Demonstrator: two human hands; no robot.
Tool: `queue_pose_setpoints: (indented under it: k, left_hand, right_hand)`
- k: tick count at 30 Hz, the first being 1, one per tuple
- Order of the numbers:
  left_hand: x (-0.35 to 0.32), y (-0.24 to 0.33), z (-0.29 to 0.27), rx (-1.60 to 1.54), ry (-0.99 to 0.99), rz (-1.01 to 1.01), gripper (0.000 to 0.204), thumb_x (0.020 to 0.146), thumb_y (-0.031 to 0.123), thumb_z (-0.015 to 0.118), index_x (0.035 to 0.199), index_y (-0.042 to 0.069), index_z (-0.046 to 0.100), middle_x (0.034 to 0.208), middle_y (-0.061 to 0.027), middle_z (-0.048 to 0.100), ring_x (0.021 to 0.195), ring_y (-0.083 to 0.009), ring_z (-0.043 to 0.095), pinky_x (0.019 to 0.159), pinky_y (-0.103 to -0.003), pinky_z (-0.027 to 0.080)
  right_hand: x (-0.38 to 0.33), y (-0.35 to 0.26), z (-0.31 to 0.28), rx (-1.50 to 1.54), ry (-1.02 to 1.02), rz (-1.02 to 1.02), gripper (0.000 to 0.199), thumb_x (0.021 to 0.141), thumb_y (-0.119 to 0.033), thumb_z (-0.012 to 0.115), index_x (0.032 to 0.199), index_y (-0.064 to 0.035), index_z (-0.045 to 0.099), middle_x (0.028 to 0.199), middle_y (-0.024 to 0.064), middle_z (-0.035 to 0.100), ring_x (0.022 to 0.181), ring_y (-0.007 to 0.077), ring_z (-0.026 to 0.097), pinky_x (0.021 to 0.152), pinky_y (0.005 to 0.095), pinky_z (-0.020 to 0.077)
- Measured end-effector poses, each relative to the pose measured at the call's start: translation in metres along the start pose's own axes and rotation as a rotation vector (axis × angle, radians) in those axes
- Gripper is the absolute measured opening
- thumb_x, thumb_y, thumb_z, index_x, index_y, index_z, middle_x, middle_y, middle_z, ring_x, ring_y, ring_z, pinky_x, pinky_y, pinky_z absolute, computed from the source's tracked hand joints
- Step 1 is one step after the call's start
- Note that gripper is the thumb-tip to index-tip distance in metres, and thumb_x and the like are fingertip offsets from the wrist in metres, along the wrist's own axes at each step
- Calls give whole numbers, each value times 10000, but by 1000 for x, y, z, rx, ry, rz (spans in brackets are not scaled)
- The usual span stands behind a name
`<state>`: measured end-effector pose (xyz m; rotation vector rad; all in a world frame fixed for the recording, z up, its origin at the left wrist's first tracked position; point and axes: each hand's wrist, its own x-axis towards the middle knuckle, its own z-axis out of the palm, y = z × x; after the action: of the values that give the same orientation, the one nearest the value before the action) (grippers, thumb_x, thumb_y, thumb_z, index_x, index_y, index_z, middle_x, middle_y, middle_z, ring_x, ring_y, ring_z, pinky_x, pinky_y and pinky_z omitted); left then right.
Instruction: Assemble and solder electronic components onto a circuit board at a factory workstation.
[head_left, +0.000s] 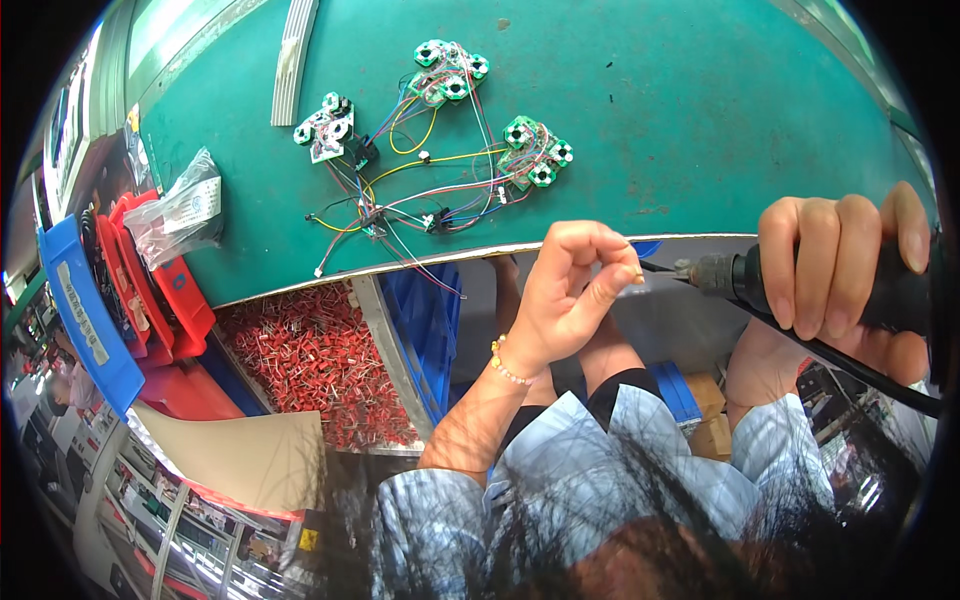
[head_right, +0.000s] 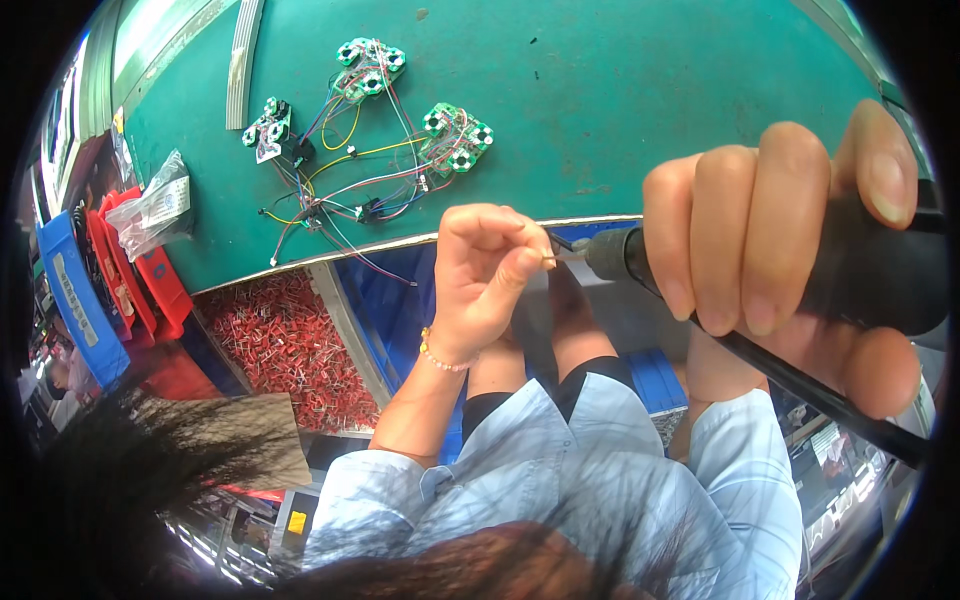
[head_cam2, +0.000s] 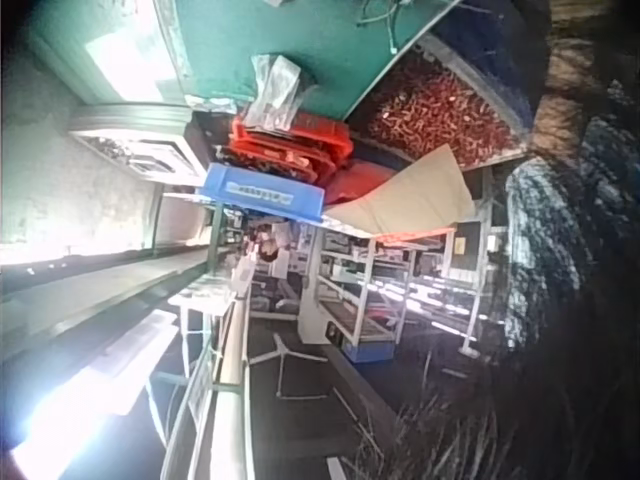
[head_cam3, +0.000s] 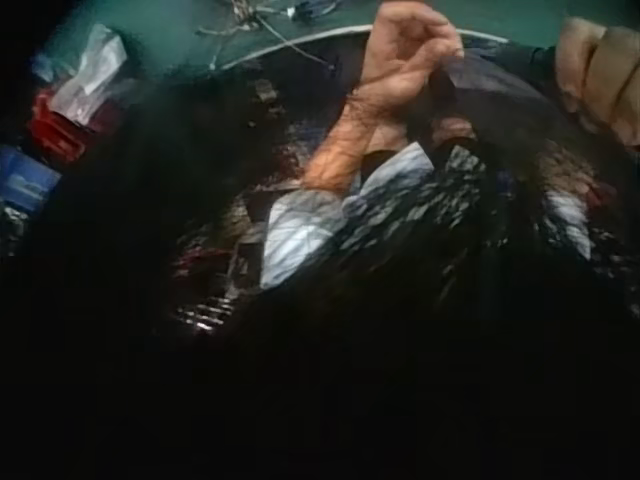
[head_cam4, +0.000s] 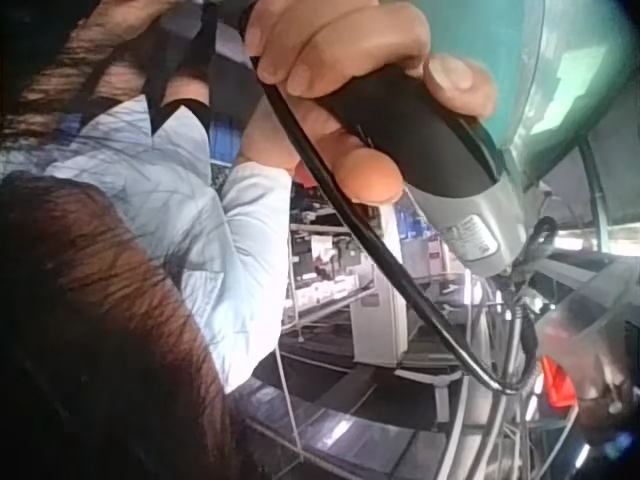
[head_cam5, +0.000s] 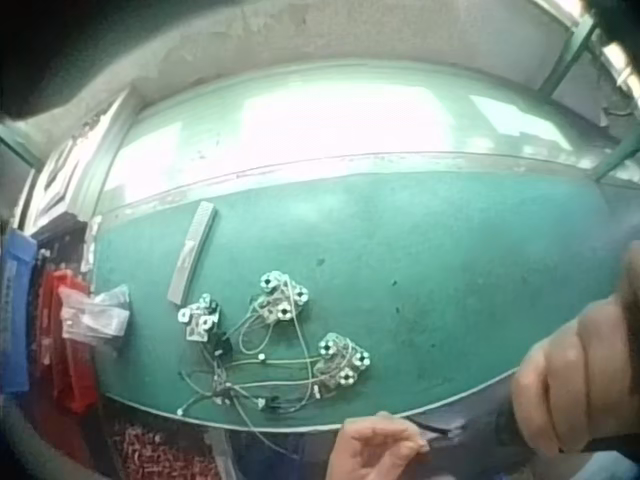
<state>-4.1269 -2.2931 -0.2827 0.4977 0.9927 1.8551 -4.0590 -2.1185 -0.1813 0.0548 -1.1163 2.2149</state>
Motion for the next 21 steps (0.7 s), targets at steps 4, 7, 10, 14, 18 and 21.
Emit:
queue_pose_setpoints:
  k: [4, 7, 10, 14, 18, 21]
  left_hand:
    - [10, 7, -10, 584, -67, 256, 401, 839, 131, 696, 1141, 52, 445, 1070, -139, 596, 921, -218, 586, 811, -340, 480]
    - [29, 30, -30, 1321, 49, 314, 512, 738, 251, 768, 1170, 75, 559, 1184, -106, 558, 1056, -290, 507, 920, -396, 368]
    - [42, 36, -44, 1547, 130, 254, 548, 718, 259, 775, 1195, 89, 567, 1197, -105, 531, 1070, -284, 476, 917, -385, 350]
    - [51, 26, -44, 1501, 100, 227, 584, 704, 245, 781, 1218, 69, 565, 1158, -109, 529, 1045, -275, 483, 898, -376, 365]
    - [51, 25, -49, 1451, 106, 224, 549, 708, 213, 774, 1199, 61, 579, 1148, -114, 530, 1000, -270, 502, 876, -373, 385]
    - [52, 27, -52, 1445, 111, 206, 514, 706, 183, 765, 1177, 61, 597, 1127, -113, 531, 957, -266, 514, 858, -376, 398]
  right_hand:
    - [-2, -4, -1, -126, -77, 14, 487, 773, -357, 756, 1102, -131, 476, 653, -24, 551, 534, 83, 536, 530, 219, 464]
    - [-6, 12, -8, -234, -101, -58, 526, 775, -409, 746, 1136, -147, 468, 678, -25, 540, 551, 84, 527, 533, 220, 444]
    - [-1, 22, -4, -240, -146, -91, 574, 770, -474, 730, 1172, -164, 461, 687, -20, 514, 564, 97, 503, 539, 226, 413]
    - [8, 27, -13, -343, -255, -92, 625, 771, -513, 702, 1209, -152, 441, 712, -7, 512, 583, 110, 491, 540, 241, 411]
    - [18, 44, -22, -319, -378, -115, 681, 768, -543, 667, 1260, -150, 409, 743, -1, 509, 604, 116, 488, 557, 250, 411]
    - [23, 55, -26, -321, -439, -98, 679, 781, -548, 656, 1271, -153, 401, 753, 1, 506, 614, 117, 488, 576, 259, 411]
